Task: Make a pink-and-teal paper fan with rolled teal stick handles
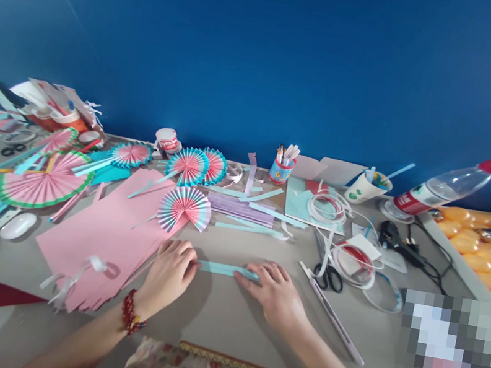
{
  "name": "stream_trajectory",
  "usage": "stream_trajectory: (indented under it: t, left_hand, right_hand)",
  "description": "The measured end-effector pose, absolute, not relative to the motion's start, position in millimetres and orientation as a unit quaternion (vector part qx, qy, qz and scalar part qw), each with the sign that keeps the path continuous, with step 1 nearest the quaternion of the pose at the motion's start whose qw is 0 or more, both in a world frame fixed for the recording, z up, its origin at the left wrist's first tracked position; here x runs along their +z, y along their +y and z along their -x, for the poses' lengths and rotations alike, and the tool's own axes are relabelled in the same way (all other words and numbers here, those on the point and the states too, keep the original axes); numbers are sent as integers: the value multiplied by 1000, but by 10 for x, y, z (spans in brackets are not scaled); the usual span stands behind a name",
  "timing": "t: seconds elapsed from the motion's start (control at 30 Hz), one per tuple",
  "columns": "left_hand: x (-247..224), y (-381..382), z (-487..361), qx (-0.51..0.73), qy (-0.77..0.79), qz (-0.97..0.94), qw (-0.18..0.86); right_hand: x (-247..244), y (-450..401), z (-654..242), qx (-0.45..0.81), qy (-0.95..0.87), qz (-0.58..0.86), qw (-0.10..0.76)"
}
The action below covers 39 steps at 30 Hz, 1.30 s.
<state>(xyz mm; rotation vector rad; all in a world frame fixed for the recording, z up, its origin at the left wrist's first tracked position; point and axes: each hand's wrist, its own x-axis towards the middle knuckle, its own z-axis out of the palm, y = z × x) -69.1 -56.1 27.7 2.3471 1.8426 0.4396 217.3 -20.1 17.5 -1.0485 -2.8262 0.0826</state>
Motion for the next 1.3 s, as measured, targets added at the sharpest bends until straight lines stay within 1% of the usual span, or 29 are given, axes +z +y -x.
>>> stream_trajectory:
  t: [0.33, 0.6, 0.77, 0.9, 1.03, 1.3]
  left_hand:
    - [289, -553, 706, 150, 604, -779, 71]
    - [200, -556, 716, 171, 595, -782, 81]
    - [278, -489, 710, 100, 470, -875, 57]
    - [336, -422, 719, 46, 417, -906, 64]
    - [350, -431, 764, 40, 407, -911, 51]
    - [383, -655, 1021, 46, 438, -897, 25]
  right_hand:
    - [201, -199, -2160, 23, -936, 347, 60]
    - [192, -194, -2156, 11, -940, 336, 65]
    - [186, -177, -2170, 10, -944, 321, 72]
    - [157, -181, -2185, 10, -943, 323, 73]
    - [147, -196, -2179, -2, -942, 328, 77]
    - [200, -197, -2164, 4, -944, 325, 59]
